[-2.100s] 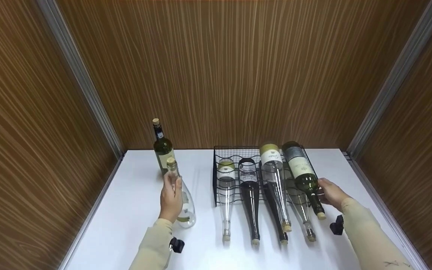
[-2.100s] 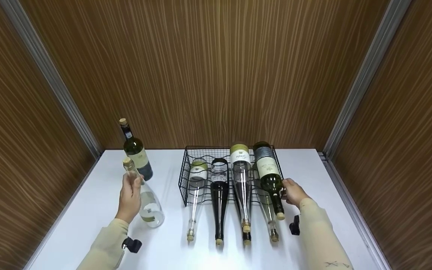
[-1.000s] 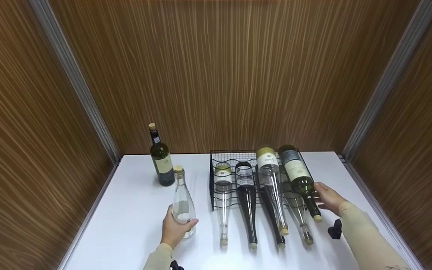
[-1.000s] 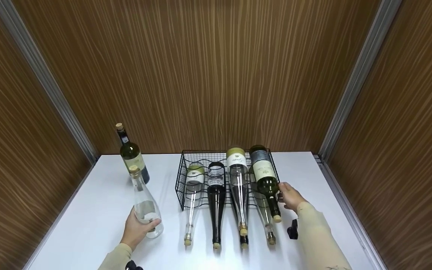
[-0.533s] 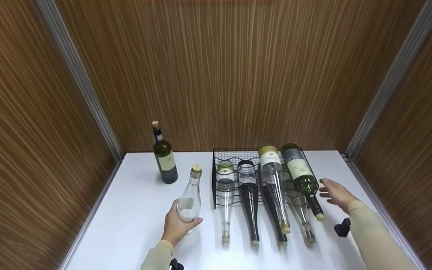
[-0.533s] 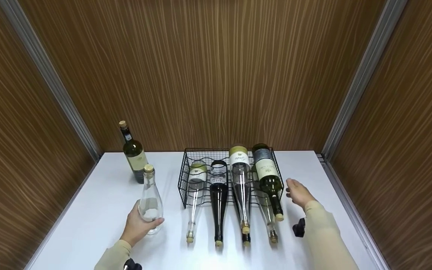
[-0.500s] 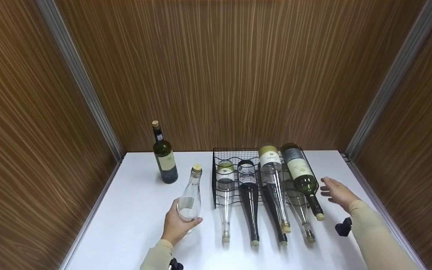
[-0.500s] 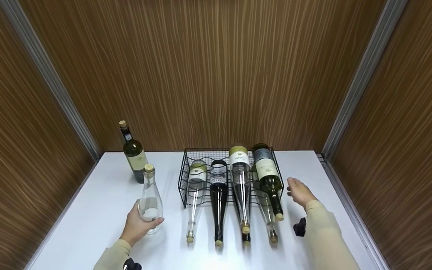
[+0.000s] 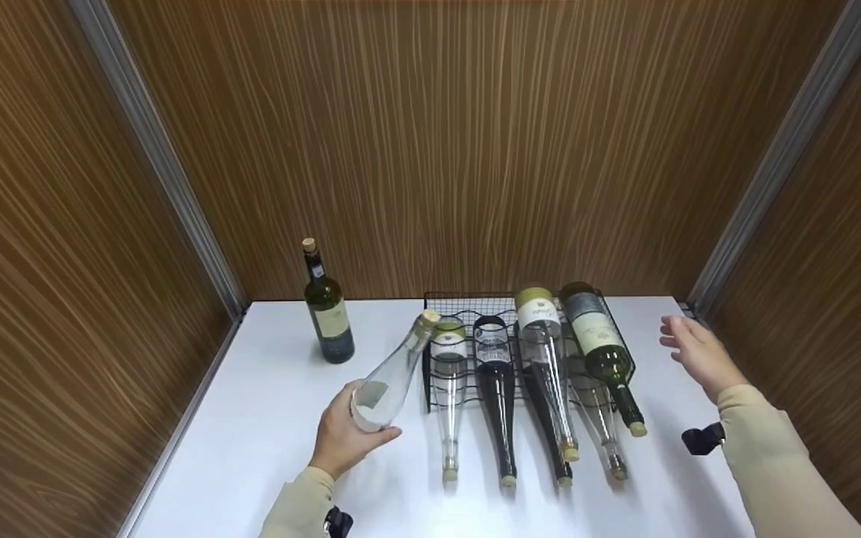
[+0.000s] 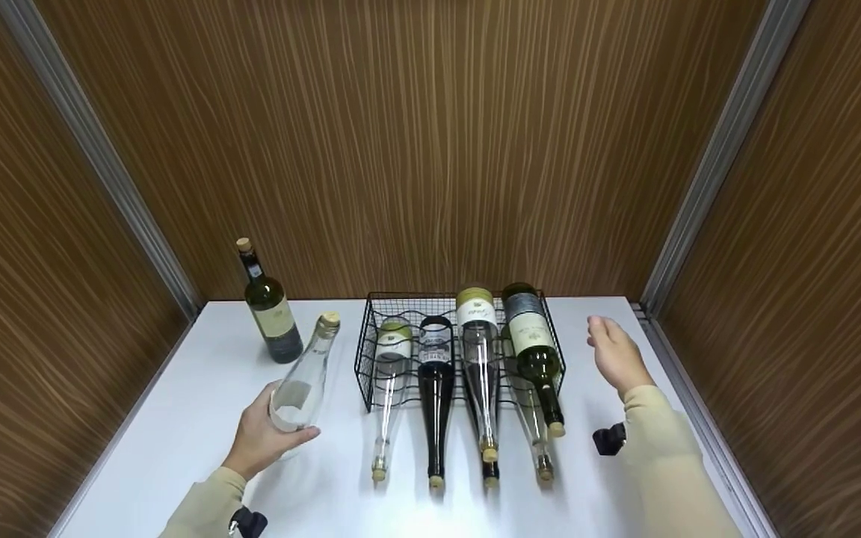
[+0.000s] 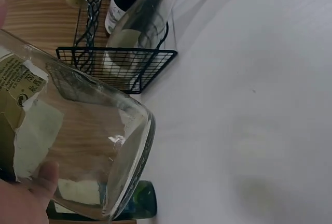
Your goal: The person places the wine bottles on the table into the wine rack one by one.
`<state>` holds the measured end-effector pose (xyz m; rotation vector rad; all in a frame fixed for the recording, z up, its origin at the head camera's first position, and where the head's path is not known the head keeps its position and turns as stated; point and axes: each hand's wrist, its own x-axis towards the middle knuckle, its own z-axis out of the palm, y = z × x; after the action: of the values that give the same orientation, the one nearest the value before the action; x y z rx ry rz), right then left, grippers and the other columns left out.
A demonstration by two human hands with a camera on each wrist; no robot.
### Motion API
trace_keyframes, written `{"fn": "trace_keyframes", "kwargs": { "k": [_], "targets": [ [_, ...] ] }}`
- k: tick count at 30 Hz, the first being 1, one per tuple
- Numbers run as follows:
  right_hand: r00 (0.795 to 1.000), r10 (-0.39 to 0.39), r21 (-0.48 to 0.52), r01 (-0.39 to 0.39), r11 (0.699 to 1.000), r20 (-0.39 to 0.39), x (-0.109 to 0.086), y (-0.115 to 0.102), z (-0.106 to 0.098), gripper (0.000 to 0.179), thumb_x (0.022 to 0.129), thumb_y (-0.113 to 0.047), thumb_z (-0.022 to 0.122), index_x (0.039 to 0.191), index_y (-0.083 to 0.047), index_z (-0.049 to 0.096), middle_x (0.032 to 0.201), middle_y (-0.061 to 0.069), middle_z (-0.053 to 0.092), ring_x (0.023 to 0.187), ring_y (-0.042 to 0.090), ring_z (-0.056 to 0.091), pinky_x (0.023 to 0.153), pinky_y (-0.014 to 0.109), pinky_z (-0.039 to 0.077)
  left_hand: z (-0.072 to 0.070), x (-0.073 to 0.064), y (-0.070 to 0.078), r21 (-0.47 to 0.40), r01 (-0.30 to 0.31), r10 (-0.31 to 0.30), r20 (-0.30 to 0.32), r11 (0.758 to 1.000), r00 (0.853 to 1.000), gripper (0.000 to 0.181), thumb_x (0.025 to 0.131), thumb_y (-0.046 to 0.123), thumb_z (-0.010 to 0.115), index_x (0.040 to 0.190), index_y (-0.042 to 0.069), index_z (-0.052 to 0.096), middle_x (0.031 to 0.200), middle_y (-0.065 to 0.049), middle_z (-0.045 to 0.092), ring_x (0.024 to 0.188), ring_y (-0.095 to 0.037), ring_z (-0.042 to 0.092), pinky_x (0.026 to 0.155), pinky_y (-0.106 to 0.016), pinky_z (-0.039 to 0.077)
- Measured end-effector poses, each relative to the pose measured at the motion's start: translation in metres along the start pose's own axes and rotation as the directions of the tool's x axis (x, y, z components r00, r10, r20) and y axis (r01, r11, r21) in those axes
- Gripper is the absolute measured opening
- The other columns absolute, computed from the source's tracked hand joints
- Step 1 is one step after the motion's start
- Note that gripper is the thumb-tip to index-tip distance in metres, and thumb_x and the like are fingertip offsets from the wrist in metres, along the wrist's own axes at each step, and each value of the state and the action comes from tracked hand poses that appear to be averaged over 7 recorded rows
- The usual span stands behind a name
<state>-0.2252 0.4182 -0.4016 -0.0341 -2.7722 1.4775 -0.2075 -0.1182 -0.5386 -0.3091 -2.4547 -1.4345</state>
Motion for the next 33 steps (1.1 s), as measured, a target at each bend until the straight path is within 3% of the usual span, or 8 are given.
{"fn": "trace_keyframes", "kwargs": {
  "k": [8,12,15,18,21,25,29,33],
  "targets": [
    [0.996,-0.089,-0.044,0.088,0.995,-0.031,-0.003,-0.033,0.008,0.067,0.104,-0.046,0.02,0.143,0.006,0.034,0.141,0.029,0.041,0.127,0.043,0.044,0.102,0.054,0.039,-0.015,0.009,0.015,0.182,-0.051,0.046,0.028,0.982,0.999,0.091,0.053,0.062,0.085,0.127,0.018,0.055,0.112,0.001,0.061,0.099,-0.017,0.058,0.084,-0.041,0.05],
    [0.993,-0.113,-0.045,0.112,0.993,-0.021,-0.004,-0.044,0.015,0.064,0.104,-0.045,0.023,0.142,0.004,0.037,0.138,0.026,0.045,0.124,0.04,0.048,0.095,0.032,0.047,-0.02,0.012,0.021,0.227,-0.062,0.046,0.071,0.972,0.996,0.089,0.055,0.063,0.084,0.127,0.019,0.055,0.108,0.001,0.062,0.095,-0.016,0.059,0.079,-0.04,0.051],
    [0.99,-0.139,-0.045,0.138,0.989,-0.012,-0.004,-0.052,0.022,0.062,0.105,-0.044,0.024,0.141,0.005,0.039,0.136,0.026,0.047,0.121,0.04,0.05,0.087,0.018,0.045,-0.021,0.014,0.025,0.25,-0.07,0.045,0.103,0.966,0.994,0.089,0.057,0.064,0.083,0.127,0.018,0.055,0.106,0.001,0.062,0.091,-0.016,0.059,0.075,-0.038,0.052],
    [0.985,-0.17,-0.053,0.17,0.984,-0.001,-0.004,-0.06,0.031,0.06,0.105,-0.043,0.026,0.14,0.004,0.04,0.134,0.025,0.049,0.12,0.039,0.051,0.087,0.018,0.044,-0.022,0.015,0.029,0.264,-0.081,0.046,0.136,0.961,0.99,0.089,0.058,0.065,0.081,0.128,0.017,0.055,0.104,0.001,0.063,0.088,-0.015,0.059,0.071,-0.035,0.052],
    [0.976,-0.217,-0.083,0.216,0.973,-0.004,-0.004,-0.069,0.04,0.056,0.105,-0.04,0.028,0.137,0.004,0.044,0.131,0.023,0.053,0.117,0.036,0.054,0.09,0.027,0.047,-0.02,0.016,0.033,0.274,-0.095,0.048,0.171,0.957,0.984,0.088,0.06,0.066,0.079,0.128,0.017,0.054,0.104,0.003,0.062,0.086,-0.013,0.058,0.068,-0.032,0.051],
    [0.947,-0.321,-0.136,0.318,0.938,-0.005,-0.007,-0.083,0.054,0.048,0.106,-0.034,0.031,0.131,0.003,0.05,0.126,0.021,0.058,0.113,0.035,0.058,0.094,0.046,0.048,-0.017,0.018,0.04,0.301,-0.122,0.06,0.209,0.946,0.976,0.086,0.062,0.063,0.08,0.129,0.016,0.054,0.105,0.003,0.063,0.086,-0.013,0.058,0.068,-0.03,0.051],
    [0.907,-0.422,-0.182,0.416,0.891,0.007,-0.013,-0.099,0.071,0.04,0.105,-0.028,0.038,0.128,0.001,0.054,0.124,0.019,0.06,0.114,0.033,0.057,0.094,0.052,0.046,-0.012,0.019,0.047,0.337,-0.156,0.072,0.248,0.929,0.966,0.084,0.062,0.063,0.079,0.128,0.017,0.055,0.1,0.005,0.063,0.082,-0.011,0.057,0.066,-0.029,0.049],
    [0.838,-0.546,-0.241,0.534,0.811,0.017,-0.017,-0.112,0.089,0.032,0.102,-0.02,0.048,0.126,-0.001,0.057,0.123,0.014,0.06,0.112,0.029,0.057,0.093,0.049,0.048,-0.009,0.02,0.053,0.363,-0.189,0.082,0.29,0.912,0.954,0.083,0.062,0.066,0.077,0.127,0.019,0.055,0.098,0.006,0.063,0.078,-0.009,0.055,0.063,-0.027,0.047]
  ]
}}
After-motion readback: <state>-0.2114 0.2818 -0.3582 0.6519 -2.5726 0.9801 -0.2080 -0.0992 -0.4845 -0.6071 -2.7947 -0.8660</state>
